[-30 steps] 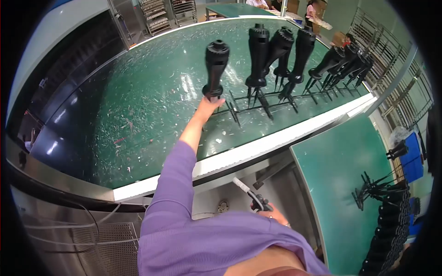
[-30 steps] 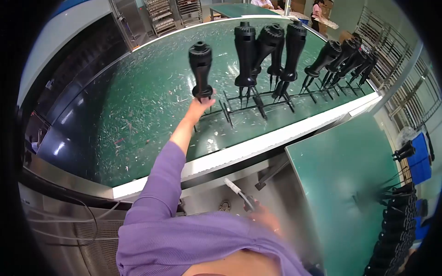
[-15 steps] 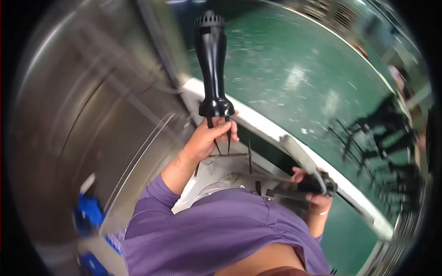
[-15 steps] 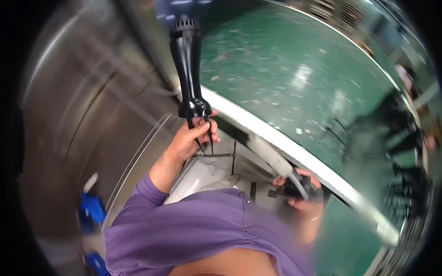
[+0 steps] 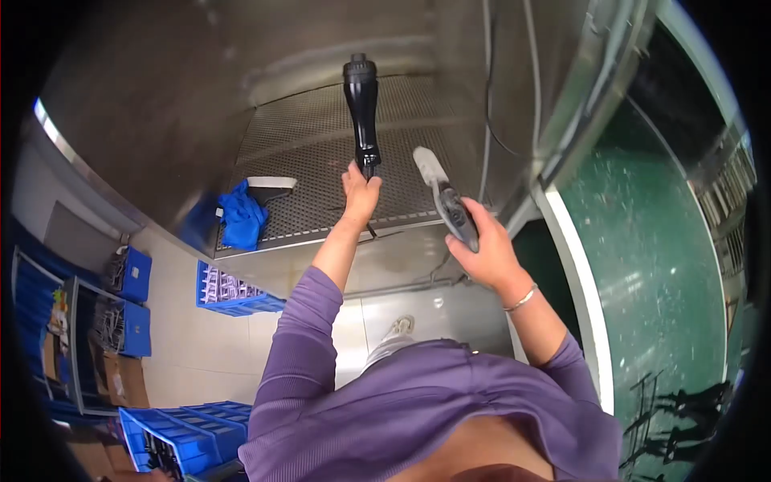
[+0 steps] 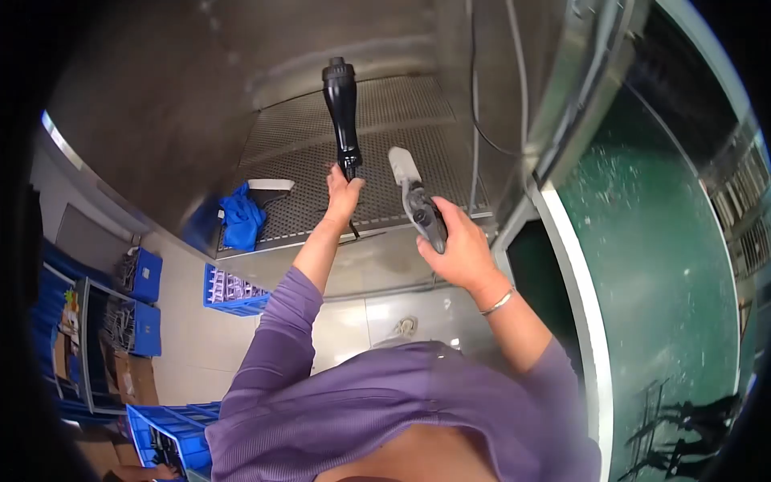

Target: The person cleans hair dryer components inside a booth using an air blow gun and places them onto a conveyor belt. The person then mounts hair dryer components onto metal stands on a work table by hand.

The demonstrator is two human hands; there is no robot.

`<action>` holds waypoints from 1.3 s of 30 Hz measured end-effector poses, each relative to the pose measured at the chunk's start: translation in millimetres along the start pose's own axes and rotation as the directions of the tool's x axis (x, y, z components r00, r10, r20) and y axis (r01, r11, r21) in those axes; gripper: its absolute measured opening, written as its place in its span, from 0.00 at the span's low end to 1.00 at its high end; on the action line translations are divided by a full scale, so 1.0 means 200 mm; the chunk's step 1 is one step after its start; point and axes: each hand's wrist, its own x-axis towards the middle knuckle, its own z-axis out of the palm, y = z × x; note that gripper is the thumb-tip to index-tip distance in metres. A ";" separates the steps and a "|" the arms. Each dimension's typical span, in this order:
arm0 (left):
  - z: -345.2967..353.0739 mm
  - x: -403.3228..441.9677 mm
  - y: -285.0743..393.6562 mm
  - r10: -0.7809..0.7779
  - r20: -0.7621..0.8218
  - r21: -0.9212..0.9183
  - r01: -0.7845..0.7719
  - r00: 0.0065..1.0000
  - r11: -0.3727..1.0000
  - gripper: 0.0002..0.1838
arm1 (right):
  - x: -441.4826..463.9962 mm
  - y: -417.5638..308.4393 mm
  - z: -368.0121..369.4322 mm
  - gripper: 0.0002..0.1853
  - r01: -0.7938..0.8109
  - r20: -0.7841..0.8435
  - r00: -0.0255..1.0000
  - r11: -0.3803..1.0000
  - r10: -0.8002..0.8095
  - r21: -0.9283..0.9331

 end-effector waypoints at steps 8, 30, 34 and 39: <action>-0.09 0.51 -0.20 0.260 -0.224 0.553 -0.097 0.939 0.827 0.30 | 0.61 -0.12 0.53 0.25 0.527 0.060 0.850 0.849 -0.524 -0.039; -0.08 0.60 -0.24 -0.081 0.494 -0.655 0.432 0.866 0.620 0.16 | 0.49 0.45 0.03 0.20 -0.393 0.223 0.908 0.905 0.355 0.160; 0.13 0.35 0.24 0.400 0.653 -0.745 0.449 0.643 0.494 0.21 | -0.10 0.72 -0.09 0.27 -0.547 0.299 0.808 0.835 0.508 0.059; 0.90 0.00 1.15 0.639 0.745 -0.614 0.572 0.192 0.544 0.16 | -0.47 0.75 -0.19 0.31 -0.626 0.228 0.767 0.777 0.599 0.062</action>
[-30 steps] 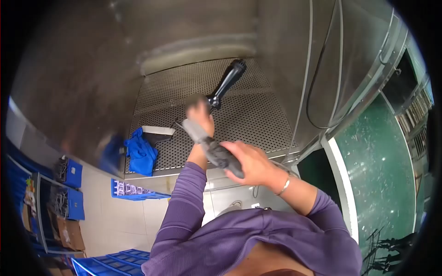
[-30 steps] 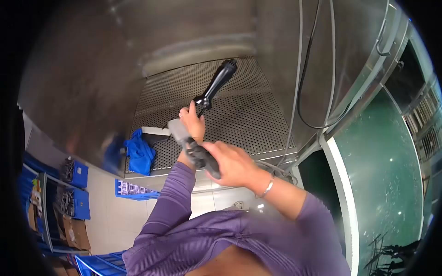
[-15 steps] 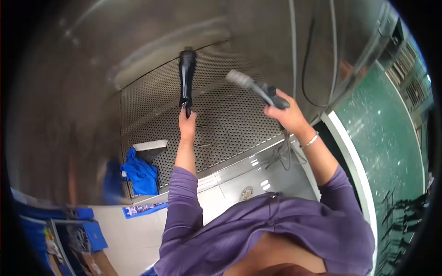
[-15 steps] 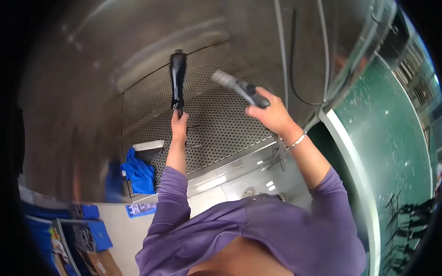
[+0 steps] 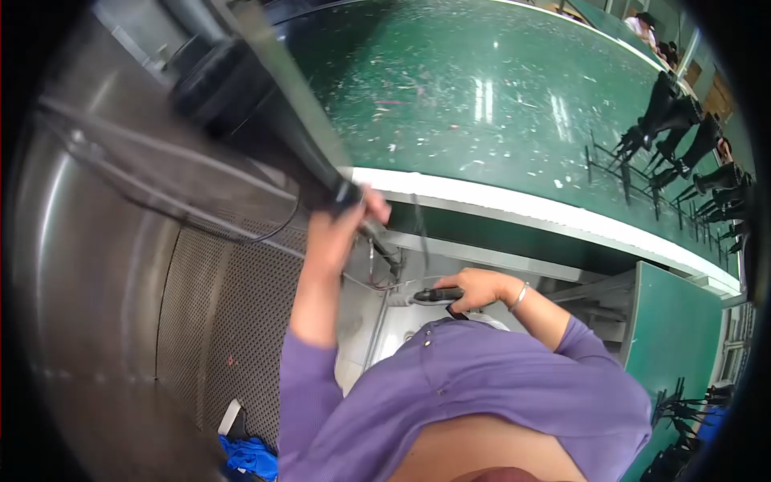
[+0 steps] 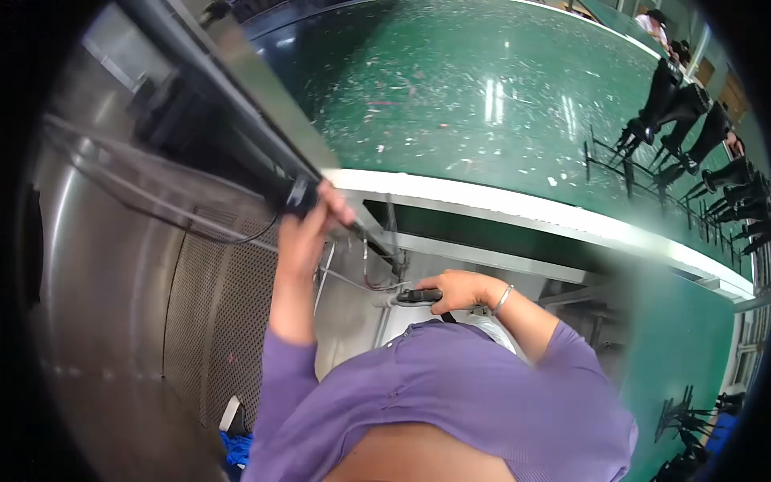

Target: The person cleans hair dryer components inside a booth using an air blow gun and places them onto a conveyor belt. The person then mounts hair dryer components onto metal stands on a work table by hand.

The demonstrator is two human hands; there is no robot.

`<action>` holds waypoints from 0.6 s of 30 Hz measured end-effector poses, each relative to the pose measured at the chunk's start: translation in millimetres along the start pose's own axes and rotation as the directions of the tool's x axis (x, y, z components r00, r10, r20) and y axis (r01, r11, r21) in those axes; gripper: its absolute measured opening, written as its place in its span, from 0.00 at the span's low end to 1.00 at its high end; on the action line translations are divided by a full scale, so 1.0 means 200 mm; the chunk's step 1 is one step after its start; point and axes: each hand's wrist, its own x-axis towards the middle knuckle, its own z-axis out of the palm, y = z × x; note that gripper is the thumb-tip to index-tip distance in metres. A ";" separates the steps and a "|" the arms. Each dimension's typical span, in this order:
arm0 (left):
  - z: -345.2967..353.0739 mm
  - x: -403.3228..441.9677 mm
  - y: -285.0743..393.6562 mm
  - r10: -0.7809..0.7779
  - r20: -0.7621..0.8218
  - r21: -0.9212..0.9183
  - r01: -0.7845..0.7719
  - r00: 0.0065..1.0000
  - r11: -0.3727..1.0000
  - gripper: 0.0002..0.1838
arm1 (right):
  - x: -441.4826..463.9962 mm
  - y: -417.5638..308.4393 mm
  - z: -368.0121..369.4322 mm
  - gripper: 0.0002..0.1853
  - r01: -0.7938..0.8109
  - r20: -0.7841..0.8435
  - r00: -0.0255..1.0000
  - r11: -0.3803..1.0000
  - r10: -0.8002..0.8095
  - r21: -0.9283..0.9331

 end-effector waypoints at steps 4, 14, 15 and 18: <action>0.20 0.81 -0.37 -0.010 0.226 0.125 -0.019 0.974 0.992 0.15 | -0.14 0.29 -0.01 0.32 0.153 -0.207 0.969 0.986 -0.136 0.069; 0.29 1.06 -0.96 0.088 -0.209 0.291 -0.024 0.974 0.956 0.25 | -0.43 0.58 -0.27 0.31 0.257 -0.371 0.916 0.935 -0.156 0.243; 0.31 1.03 -1.07 0.218 -0.375 0.376 -0.067 0.901 0.924 0.27 | -0.39 0.60 -0.28 0.31 0.307 -0.394 0.898 0.922 -0.198 0.235; 0.39 1.05 -1.22 0.467 -0.468 0.807 0.148 0.750 0.571 0.33 | -0.31 0.60 -0.32 0.31 0.342 -0.350 0.905 0.904 -0.243 0.257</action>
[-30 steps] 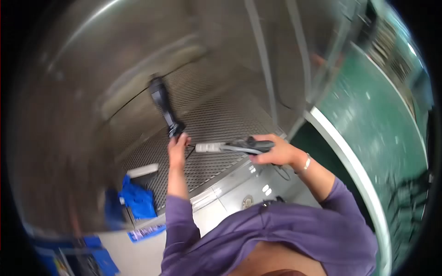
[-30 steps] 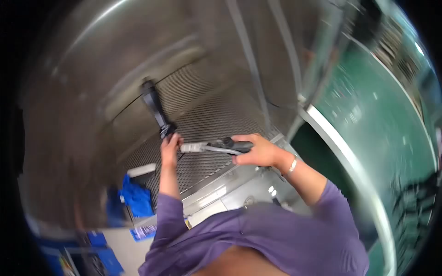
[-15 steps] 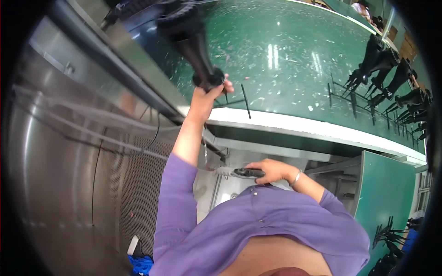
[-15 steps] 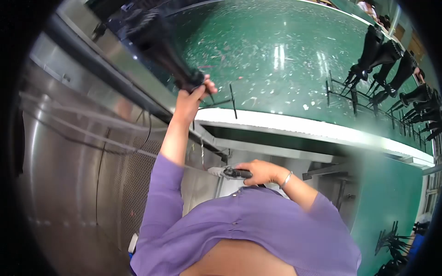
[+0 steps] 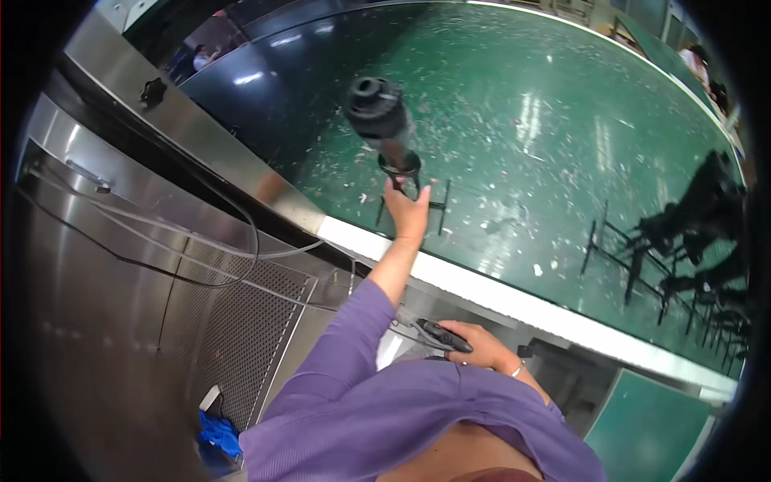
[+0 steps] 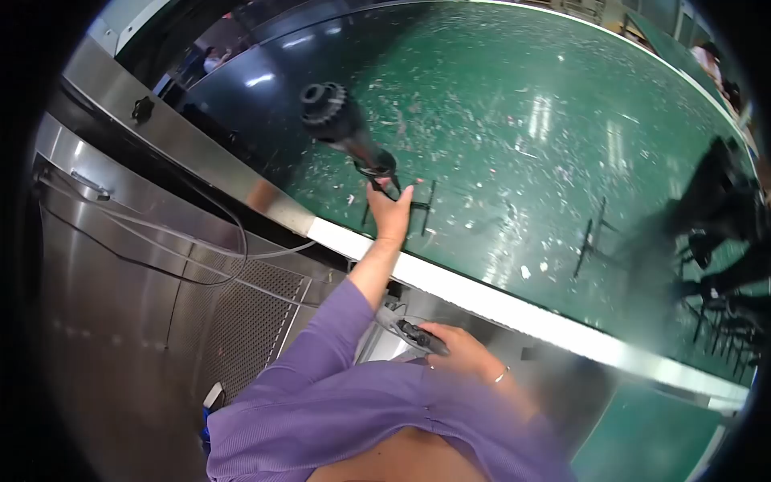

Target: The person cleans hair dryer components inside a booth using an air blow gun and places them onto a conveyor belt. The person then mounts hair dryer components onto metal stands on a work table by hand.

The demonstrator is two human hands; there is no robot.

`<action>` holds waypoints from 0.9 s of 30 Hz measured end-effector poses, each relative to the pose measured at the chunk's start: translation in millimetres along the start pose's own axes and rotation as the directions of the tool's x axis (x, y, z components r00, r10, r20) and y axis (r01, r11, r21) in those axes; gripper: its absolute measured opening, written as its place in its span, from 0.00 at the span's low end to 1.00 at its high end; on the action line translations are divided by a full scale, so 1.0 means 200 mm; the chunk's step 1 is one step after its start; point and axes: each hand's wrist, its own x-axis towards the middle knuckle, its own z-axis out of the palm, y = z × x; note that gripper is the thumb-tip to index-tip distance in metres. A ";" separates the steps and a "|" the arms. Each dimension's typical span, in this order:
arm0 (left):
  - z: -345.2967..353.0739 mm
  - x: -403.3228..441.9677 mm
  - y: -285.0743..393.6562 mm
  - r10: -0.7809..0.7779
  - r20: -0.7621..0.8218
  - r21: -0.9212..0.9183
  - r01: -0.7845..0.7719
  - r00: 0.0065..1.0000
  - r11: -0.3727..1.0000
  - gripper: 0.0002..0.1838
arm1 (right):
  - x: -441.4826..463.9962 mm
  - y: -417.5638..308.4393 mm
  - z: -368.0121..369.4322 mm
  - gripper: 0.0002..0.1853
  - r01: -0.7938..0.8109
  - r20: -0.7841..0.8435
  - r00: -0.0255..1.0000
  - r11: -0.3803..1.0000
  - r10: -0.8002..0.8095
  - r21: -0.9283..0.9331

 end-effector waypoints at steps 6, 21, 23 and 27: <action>-0.10 0.48 -0.20 -0.179 0.061 0.240 0.160 0.982 0.957 0.18 | 0.09 0.01 0.01 0.32 -0.107 0.009 0.994 0.992 0.107 0.068; -0.28 1.35 -0.95 -0.216 -0.745 0.327 0.628 0.631 0.706 0.10 | 0.20 0.26 0.06 0.35 -0.440 -0.182 0.874 0.893 0.451 0.096; -0.31 1.36 -0.98 -0.238 -0.737 0.321 0.637 0.633 0.701 0.12 | 0.20 0.27 0.05 0.35 -0.468 -0.190 0.861 0.881 0.471 0.066; -0.28 1.41 -1.15 -0.196 -0.843 0.318 0.759 0.500 0.568 0.35 | 0.15 0.30 0.08 0.37 -0.503 -0.213 0.847 0.864 0.487 -0.025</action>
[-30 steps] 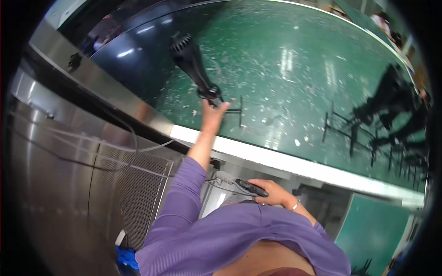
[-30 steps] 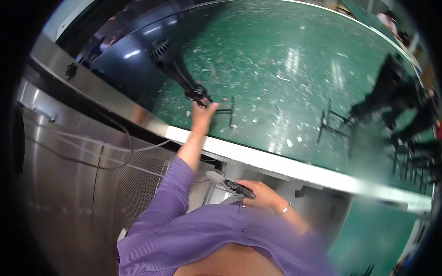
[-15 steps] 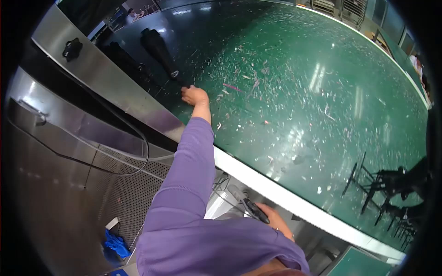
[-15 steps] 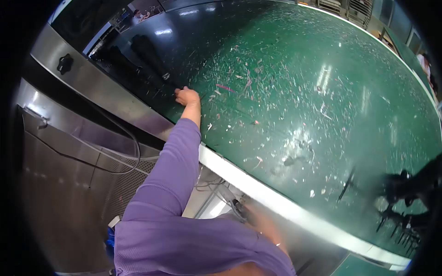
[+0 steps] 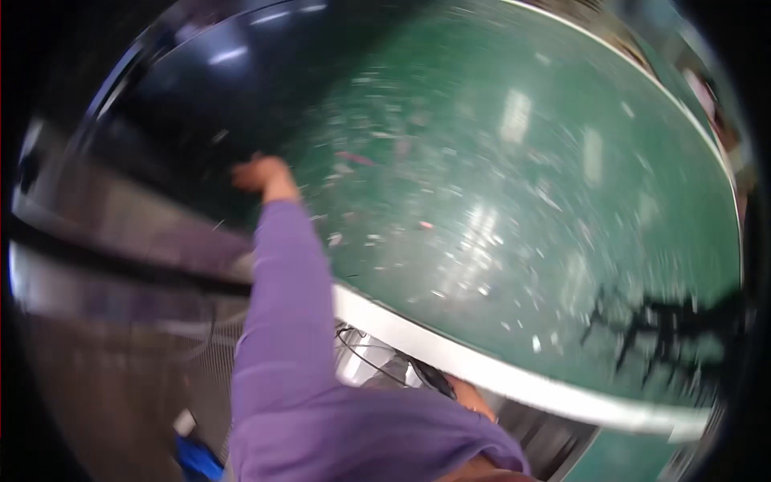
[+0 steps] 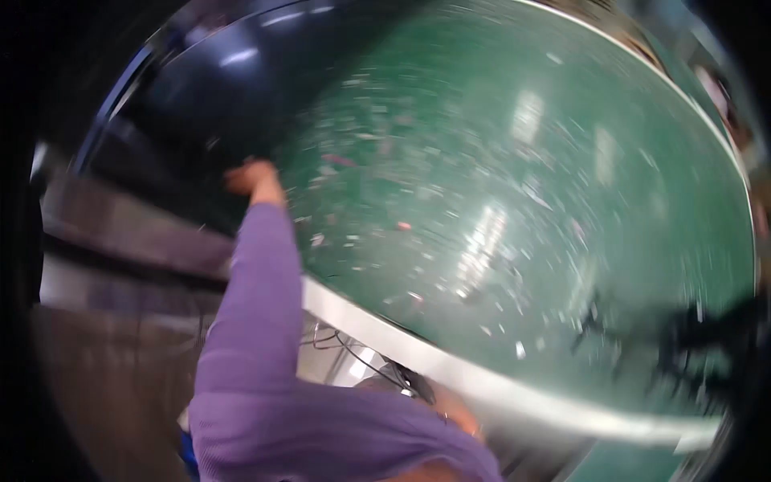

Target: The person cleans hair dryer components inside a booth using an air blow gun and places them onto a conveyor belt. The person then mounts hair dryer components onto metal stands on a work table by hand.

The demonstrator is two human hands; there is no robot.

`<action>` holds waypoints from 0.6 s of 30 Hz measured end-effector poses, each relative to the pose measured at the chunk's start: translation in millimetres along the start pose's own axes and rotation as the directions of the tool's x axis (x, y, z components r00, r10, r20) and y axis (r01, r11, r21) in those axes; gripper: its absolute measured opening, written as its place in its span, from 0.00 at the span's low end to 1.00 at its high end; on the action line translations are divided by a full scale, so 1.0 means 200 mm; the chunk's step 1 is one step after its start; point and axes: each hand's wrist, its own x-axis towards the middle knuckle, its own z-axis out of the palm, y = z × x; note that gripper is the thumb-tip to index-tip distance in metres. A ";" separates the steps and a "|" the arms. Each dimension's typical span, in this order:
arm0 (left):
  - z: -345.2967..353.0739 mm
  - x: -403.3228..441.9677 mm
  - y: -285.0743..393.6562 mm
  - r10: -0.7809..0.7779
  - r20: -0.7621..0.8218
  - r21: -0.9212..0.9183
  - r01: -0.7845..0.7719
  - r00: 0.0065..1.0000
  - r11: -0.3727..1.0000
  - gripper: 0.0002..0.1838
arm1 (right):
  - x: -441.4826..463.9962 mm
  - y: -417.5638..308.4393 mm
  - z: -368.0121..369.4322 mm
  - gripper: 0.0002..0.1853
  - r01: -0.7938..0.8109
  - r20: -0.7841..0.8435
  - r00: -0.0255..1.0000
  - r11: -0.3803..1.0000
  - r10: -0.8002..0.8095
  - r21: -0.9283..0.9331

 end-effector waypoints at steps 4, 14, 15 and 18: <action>-0.41 -0.52 0.07 0.545 0.026 -0.379 -0.496 0.838 0.781 0.36 | -0.02 0.00 -0.05 0.32 -0.100 0.287 0.957 0.983 0.052 0.154; -2.08 -2.42 -0.03 0.926 -0.045 -0.879 0.456 -0.374 0.142 0.49 | -0.08 0.18 0.05 0.33 0.153 0.043 0.984 0.943 -0.173 0.297; -2.13 -2.51 -0.05 0.941 0.051 -0.896 0.400 -0.334 0.190 0.47 | -0.11 0.22 0.07 0.34 0.232 -0.055 0.973 0.943 -0.226 0.237; -2.13 -2.60 -0.09 0.995 0.079 -0.967 0.237 -0.068 0.093 0.34 | -0.22 0.26 0.07 0.33 0.264 -0.099 0.964 0.919 -0.245 0.292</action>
